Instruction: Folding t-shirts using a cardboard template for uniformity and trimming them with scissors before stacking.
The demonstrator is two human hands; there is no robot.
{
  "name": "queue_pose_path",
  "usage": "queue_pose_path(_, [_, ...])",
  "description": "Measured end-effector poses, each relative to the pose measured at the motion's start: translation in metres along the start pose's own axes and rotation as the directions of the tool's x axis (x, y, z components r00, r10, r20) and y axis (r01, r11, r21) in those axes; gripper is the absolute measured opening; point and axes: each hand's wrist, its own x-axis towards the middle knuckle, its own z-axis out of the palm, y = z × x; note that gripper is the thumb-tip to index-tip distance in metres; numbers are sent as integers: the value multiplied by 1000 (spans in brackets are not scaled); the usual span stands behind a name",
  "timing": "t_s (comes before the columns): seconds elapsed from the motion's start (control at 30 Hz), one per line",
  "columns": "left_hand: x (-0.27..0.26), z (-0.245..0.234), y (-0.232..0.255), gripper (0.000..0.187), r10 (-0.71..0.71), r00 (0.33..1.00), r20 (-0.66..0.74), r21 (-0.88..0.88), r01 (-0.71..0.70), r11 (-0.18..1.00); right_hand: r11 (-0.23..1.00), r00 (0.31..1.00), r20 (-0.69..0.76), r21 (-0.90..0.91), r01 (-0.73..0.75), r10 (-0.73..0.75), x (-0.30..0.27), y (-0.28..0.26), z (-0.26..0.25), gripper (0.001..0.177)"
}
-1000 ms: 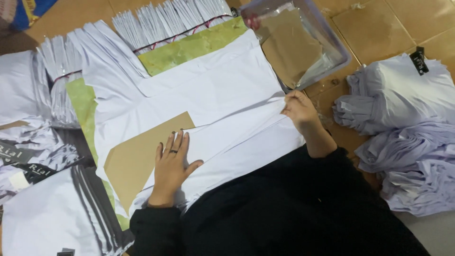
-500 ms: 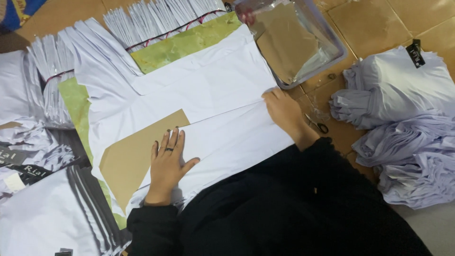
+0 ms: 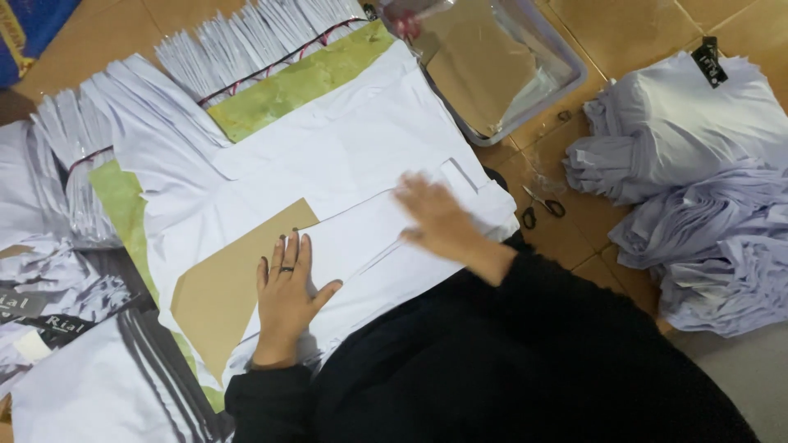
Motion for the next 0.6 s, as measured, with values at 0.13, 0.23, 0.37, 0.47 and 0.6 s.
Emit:
queue_pose_path(0.13, [0, -3, 2, 103, -29, 999, 33, -24, 30, 999, 959, 969, -44, -140, -245, 242, -20, 75, -25, 75])
queue_pose_path(0.23, [0, -6, 3, 104, -39, 998, 44, -36, 40, 999, 877, 961, -96, -393, -277, 261, -35, 153, -23, 66])
queue_pose_path(0.37, [-1, -8, 4, 100, -17, 1000, 21, -68, 18, 998, 889, 772, -636, -352, -294, 3, -59, 192, -50, 53])
queue_pose_path(0.47, [1, -7, 2, 98, -16, 1000, 13, -118, 17, 993, 932, 714, -700, -247, -267, 19, -30, 163, -50, 56])
queue_pose_path(0.6, [-3, -37, -4, 93, -67, 995, -75, -342, 37, 939, 945, 879, -354, 180, -273, 321, 44, 0, -83, 37])
